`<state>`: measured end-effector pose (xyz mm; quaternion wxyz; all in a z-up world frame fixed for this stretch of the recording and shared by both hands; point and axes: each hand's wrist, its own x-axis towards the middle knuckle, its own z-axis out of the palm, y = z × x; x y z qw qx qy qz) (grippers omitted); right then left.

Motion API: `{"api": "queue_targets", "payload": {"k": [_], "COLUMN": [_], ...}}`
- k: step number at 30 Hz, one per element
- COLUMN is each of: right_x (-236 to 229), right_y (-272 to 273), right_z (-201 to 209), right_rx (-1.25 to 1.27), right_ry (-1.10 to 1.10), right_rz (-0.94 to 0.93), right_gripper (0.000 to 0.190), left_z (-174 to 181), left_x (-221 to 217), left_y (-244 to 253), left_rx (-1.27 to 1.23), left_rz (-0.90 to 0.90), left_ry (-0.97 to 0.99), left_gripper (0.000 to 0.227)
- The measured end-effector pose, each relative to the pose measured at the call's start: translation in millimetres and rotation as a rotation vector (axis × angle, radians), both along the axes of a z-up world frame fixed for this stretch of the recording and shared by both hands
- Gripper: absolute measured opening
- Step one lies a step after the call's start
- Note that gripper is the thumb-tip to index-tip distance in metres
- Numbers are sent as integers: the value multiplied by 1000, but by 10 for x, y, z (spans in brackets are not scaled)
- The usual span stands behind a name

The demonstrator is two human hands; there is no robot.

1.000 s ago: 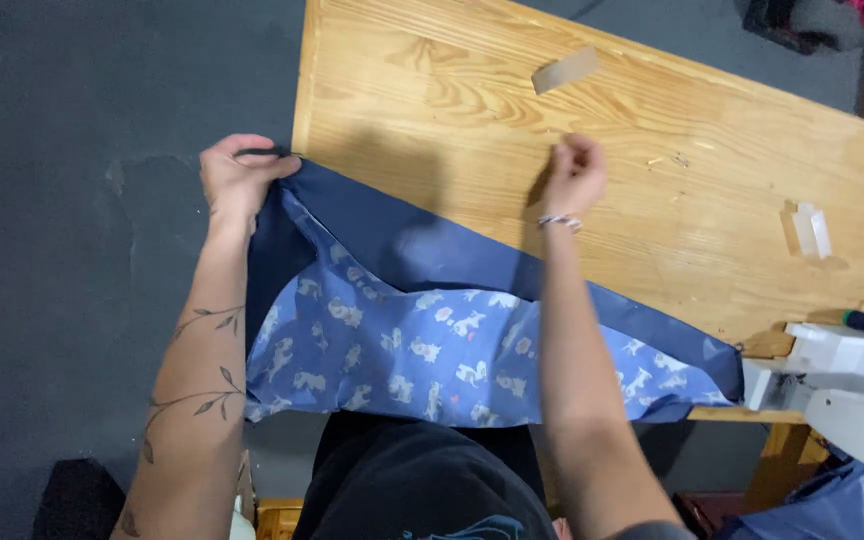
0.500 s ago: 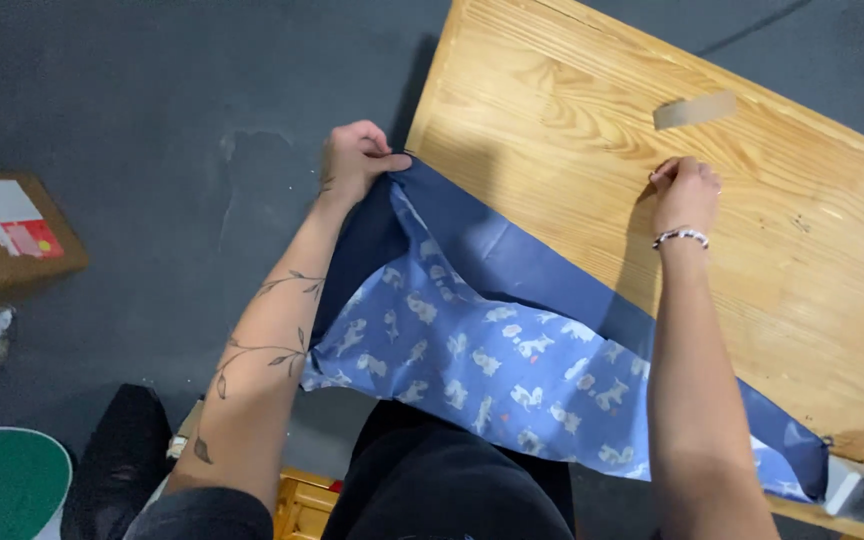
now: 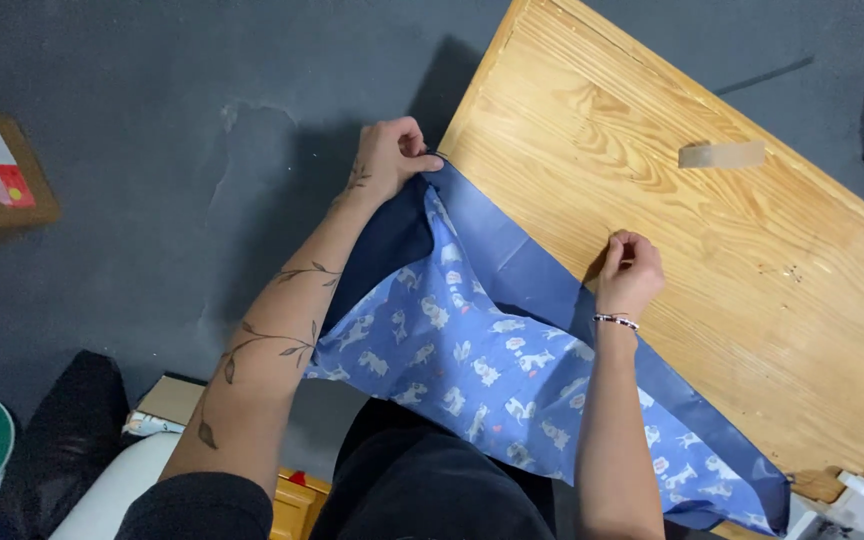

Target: The person is aligning edges of blue and patterned fabric and inserting pins to hold them together on a workbench.

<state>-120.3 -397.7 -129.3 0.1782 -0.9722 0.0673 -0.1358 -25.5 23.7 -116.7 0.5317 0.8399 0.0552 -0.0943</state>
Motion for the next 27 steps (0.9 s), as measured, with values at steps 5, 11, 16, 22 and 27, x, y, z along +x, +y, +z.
{"api": "queue_targets", "payload": {"k": [5,11,16,22,27], "right_x": [229,387,393,407,409], "right_y": [606,1975,2224,2273,2289], "right_z": [305,-37,63,128,131], "right_rx": [110,762,726,583,573], "right_ry": [61,222,295,245,246], "right_rz": [66,132,47,59,56], "right_gripper": [6,4,7,9,7], "left_z": [71,79,139,414,635], "left_x": [-59,-85,-82,-118,-183], "left_y": [-38,-71,-54,-77,-127], "left_rx": [64,65,96,94,128], "left_rz": [-11,-11,-23,-46,-110], "left_ry": [-50,-106,-96,-141,-213], "left_gripper": [37,37,37,38,40]}}
